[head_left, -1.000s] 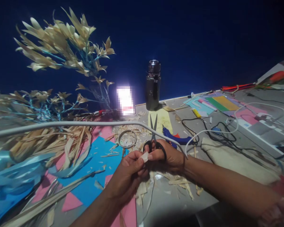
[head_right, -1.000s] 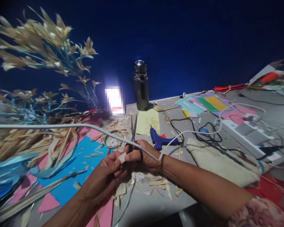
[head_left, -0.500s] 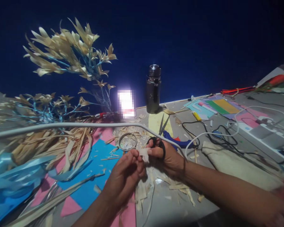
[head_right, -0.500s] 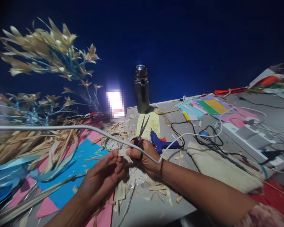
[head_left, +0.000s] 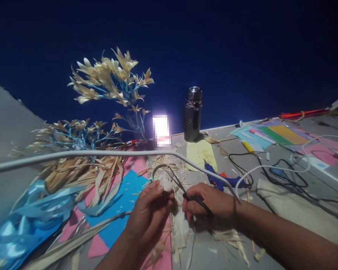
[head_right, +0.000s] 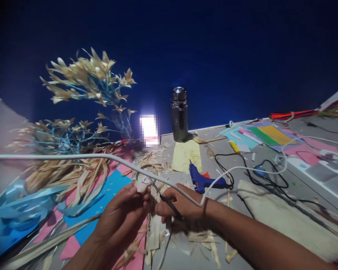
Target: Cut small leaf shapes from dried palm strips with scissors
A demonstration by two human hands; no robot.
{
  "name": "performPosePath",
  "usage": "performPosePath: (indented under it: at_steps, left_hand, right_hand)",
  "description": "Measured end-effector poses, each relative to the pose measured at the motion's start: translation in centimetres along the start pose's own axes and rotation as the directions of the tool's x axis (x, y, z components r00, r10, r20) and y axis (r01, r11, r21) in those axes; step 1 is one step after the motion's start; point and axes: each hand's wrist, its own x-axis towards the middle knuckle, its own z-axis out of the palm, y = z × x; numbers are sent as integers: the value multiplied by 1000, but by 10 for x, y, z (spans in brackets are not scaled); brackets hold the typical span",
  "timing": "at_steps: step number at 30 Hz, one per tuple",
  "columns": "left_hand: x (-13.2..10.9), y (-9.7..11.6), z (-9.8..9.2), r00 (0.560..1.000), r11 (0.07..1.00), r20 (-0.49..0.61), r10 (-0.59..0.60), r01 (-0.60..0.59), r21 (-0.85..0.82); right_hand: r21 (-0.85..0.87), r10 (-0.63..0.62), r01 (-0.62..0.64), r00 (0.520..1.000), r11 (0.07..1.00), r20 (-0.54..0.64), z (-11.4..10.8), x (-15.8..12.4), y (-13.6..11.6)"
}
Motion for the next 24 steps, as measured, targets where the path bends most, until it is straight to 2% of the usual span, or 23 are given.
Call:
performPosePath:
  at_steps: [3, 10, 17, 24]
  left_hand:
    - [0, 2, -1, 1000, 999, -11, 12, -12, 48]
    - [-3, 3, -2, 999, 984, -9, 39, -37, 173]
    - [-1, 4, 0, 999, 972, -21, 41, -35, 231]
    - [0, 3, -5, 1000, 971, 14, 24, -27, 239]
  right_hand:
    - [-81, 30, -25, 997, 996, 65, -3, -3, -2]
    - [34, 206, -209, 976, 977, 66, 6, -7, -11]
    - [-33, 222, -221, 975, 975, 22, 6, -8, -14]
    - [-60, 304, -306, 952, 950, -41, 11, -7, -18]
